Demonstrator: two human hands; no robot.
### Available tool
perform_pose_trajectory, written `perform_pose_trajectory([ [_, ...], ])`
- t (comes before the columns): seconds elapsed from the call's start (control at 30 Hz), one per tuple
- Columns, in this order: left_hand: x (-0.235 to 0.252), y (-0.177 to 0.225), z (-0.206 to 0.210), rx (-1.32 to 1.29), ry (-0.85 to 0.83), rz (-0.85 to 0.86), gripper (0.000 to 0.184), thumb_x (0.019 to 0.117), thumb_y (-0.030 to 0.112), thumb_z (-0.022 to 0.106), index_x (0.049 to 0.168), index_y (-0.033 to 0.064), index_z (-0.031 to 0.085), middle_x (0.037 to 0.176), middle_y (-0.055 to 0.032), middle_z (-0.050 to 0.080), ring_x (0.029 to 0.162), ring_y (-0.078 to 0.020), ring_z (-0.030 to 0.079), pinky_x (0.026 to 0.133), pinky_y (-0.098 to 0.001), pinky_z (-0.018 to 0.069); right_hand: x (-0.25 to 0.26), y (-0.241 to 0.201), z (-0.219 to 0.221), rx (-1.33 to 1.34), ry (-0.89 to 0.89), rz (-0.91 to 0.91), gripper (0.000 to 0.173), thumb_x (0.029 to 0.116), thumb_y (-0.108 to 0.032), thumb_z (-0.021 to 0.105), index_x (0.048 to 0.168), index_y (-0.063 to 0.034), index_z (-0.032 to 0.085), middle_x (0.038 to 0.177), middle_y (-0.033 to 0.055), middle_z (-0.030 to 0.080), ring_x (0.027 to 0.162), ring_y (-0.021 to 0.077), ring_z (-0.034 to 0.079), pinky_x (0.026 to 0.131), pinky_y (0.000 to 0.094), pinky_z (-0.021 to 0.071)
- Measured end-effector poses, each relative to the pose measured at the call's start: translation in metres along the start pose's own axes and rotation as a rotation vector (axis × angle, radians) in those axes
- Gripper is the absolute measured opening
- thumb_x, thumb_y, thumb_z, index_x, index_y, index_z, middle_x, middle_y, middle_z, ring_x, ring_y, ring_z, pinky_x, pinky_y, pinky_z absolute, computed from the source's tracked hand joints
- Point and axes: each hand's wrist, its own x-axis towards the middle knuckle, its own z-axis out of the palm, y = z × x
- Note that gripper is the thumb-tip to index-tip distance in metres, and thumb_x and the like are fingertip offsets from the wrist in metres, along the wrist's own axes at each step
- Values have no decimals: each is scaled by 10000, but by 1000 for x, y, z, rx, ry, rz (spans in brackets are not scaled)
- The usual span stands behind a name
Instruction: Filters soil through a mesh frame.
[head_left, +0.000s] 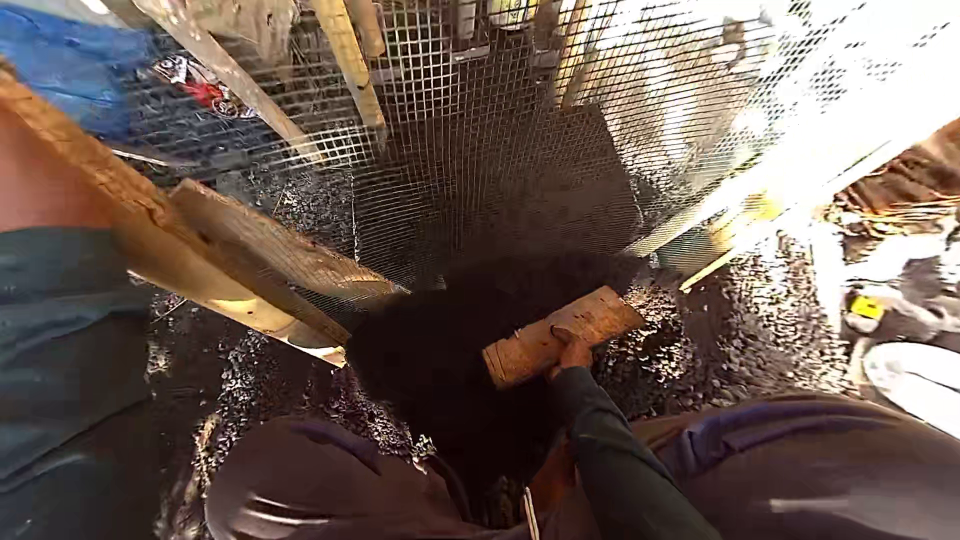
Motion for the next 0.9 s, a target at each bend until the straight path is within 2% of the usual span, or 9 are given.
perform_pose_trajectory([
  [0.13, -17, 11, -9, -83, 103, 28, 513, 1098, 355, 367, 1429, -11, 510, 1401, -197, 572, 1283, -204, 560, 1111, -390, 431, 0, 12, 20, 342, -160, 137, 358, 989, -183, 581, 1316, -46, 533, 1188, 185, 622, 1046, 285, 633, 842, 524, 552],
  [0.23, -29, 33, -16, -251, 332, 41, 526, 1047, 442, 546, 1272, -25, 635, 1224, -138, 681, 1153, -152, 647, 1046, -346, 509, -4, 20, 40, 520, -153, 201, 389, 1008, -236, 559, 1354, -64, 511, 1226, 184, 615, 1089, 297, 631, 880, 549, 550],
  [0.37, -41, 65, -18, -317, 479, -61, 577, 990, 463, 651, 1217, -64, 597, 1126, -149, 681, 1072, -169, 667, 984, -345, 531, -16, 9, 56, 534, -137, 181, 382, 1036, -247, 522, 1374, -73, 492, 1255, 176, 583, 1113, 281, 602, 900, 533, 532],
  [0.6, -25, 35, -11, -233, 470, -9, 933, 918, 684, 594, 1493, -33, 431, 1466, -164, 550, 1379, -156, 517, 1184, -328, 402, -56, -32, 71, 455, -211, 64, 376, 1026, -143, 528, 1386, -52, 466, 1248, 183, 560, 1077, 271, 586, 877, 510, 531],
  [0.67, -34, 52, -16, -251, 460, -13, 1003, 902, 670, 623, 1543, -45, 332, 1528, -194, 477, 1424, -166, 469, 1205, -307, 360, -79, -63, 62, 411, -295, -50, 236, 1014, -138, 524, 1238, -69, 504, 985, 106, 574, 819, 188, 591, 700, 408, 553],
  [0.7, -37, 57, -19, -237, 457, -23, 1033, 895, 669, 624, 1563, -41, 283, 1544, -198, 456, 1432, -172, 458, 1207, -305, 348, -97, -86, 59, 393, -335, -133, 76, 1011, -136, 516, 1080, -105, 509, 782, 31, 540, 628, 122, 548, 565, 325, 530],
  [0.77, -38, 62, -21, -189, 473, -46, 1050, 872, 701, 609, 1565, -17, 283, 1521, -183, 487, 1401, -178, 491, 1178, -317, 369, -148, -149, 48, 389, -472, -325, 81, 1011, -124, 487, 939, -155, 506, 607, -53, 512, 480, 54, 505, 464, 254, 494],
  [0.83, -36, 64, -22, -174, 469, -55, 1042, 868, 699, 602, 1568, -7, 290, 1520, -167, 490, 1393, -174, 497, 1167, -315, 378, -204, -226, 40, 310, -580, -552, 11, 1032, -172, 507, 1021, -174, 509, 696, -69, 561, 566, 44, 564, 534, 255, 545],
  [0.9, -38, 65, -21, -172, 441, -78, 1070, 860, 699, 598, 1586, -8, 257, 1556, -165, 451, 1414, -184, 473, 1170, -329, 371, -251, -303, 51, 313, -584, -716, 79, 1016, -167, 538, 1088, -138, 525, 809, -20, 593, 676, 84, 604, 608, 294, 565],
])
